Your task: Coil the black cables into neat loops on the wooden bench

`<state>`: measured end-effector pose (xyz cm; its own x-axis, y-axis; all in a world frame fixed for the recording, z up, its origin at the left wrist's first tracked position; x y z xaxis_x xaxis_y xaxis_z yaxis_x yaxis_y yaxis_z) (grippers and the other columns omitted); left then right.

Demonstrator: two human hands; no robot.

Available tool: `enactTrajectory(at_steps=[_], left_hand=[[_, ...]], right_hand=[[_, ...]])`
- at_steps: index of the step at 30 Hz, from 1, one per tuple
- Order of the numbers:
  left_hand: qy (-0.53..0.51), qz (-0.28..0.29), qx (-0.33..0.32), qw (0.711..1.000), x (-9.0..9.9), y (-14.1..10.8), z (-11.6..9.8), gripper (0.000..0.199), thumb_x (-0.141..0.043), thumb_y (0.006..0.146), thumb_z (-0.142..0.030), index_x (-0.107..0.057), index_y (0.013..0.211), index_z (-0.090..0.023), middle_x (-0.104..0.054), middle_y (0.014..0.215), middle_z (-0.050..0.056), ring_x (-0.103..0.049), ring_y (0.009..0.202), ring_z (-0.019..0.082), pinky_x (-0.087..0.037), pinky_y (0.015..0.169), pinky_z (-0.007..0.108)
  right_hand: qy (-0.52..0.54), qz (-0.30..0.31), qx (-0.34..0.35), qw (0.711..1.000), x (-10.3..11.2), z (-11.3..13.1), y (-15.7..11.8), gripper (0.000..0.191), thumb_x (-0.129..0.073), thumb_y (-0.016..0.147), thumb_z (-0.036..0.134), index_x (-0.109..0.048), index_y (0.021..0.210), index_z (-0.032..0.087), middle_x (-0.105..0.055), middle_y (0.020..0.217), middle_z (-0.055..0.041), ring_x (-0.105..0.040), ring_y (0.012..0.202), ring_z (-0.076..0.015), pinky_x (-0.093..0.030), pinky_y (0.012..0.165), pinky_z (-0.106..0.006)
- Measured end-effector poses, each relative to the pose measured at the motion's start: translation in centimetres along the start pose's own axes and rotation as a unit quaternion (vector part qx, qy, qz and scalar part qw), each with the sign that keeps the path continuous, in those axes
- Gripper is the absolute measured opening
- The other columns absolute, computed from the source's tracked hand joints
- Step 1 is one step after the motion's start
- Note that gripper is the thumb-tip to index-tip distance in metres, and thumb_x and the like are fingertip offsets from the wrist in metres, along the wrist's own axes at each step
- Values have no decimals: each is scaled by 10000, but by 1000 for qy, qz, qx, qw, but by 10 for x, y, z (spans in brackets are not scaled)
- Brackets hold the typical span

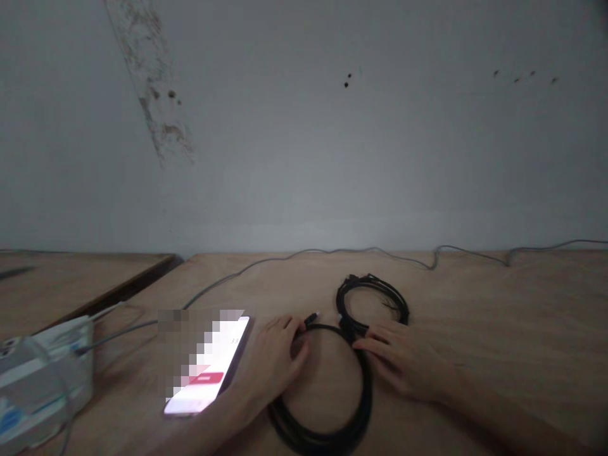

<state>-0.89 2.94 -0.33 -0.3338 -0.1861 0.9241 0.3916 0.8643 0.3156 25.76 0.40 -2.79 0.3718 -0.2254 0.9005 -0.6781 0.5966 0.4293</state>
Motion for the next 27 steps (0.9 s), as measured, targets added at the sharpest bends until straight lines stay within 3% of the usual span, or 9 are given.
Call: enactTrajectory(at_steps=[4, 7, 12, 16, 19, 22, 27], left_hand=[[-19, 29, 18, 999, 5, 0, -6, 262, -530, 940, -358, -586, 728, -214, -672, 777, 27, -613, 714, 211, -381, 631, 312], [-38, 46, 19, 998, 6, -2, -10, 283, -540, 935, -356, -564, 693, -210, -652, 731, 18, -595, 682, 197, -363, 609, 302], [-94, 19, -59, 994, 7, -4, -12, 65, -577, 904, -257, -628, 902, -218, -669, 966, 37, -620, 902, 216, -464, 794, 330], [-166, 38, -132, 976, 4, -6, -13, 278, -588, 908, -230, -622, 1182, -264, -633, 1293, 44, -555, 1222, 234, -423, 1068, 382], [-196, 63, -150, 967, 1, -8, -14, 377, -597, 909, -234, -589, 1282, -289, -571, 1430, 29, -496, 1331, 235, -368, 1156, 402], [-209, 79, -161, 961, 0, -9, -14, 401, -597, 912, -252, -577, 1310, -298, -569, 1444, 23, -499, 1338, 241, -371, 1163, 416], [-211, 74, -142, 964, -3, -9, -13, 413, -596, 900, -232, -568, 1306, -303, -639, 1314, 22, -573, 1224, 231, -441, 1087, 402]], right_hand=[[50, 30, -13, 998, 3, 10, 0, 280, -577, 950, 317, -654, 1211, 252, -668, 1072, -91, -622, 970, -254, -496, 834, -401], [77, 24, -29, 996, 0, 10, 0, 267, -616, 918, 311, -672, 1174, 263, -688, 1109, -72, -632, 1008, -248, -487, 884, -402], [94, -11, -101, 990, -11, 4, 0, 230, -563, 943, 192, -705, 1111, 259, -752, 1081, -27, -666, 1008, -226, -476, 935, -388], [84, -13, -134, 987, -14, 3, 1, 203, -596, 939, 185, -741, 1060, 256, -758, 998, -32, -674, 941, -228, -504, 850, -360], [84, -7, -134, 987, -13, 2, 2, 179, -619, 932, 184, -758, 1020, 254, -747, 940, -36, -673, 882, -219, -510, 772, -330], [91, -5, -125, 988, -14, 2, 2, 173, -617, 944, 193, -758, 1009, 269, -750, 947, -21, -673, 879, -210, -511, 769, -322], [107, -33, -81, 990, -14, 3, 1, 154, -586, 962, 191, -721, 1013, 245, -766, 1041, -10, -685, 978, -207, -476, 971, -378]])
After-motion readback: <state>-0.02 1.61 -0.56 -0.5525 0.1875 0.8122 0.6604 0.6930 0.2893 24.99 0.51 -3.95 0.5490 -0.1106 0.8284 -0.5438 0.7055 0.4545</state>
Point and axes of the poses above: each hand's wrist, its own y-axis towards the middle knuckle, its own x-axis out of the back of the hand, z = x × y, the point moved 2 cm from there along y, towards the middle knuckle
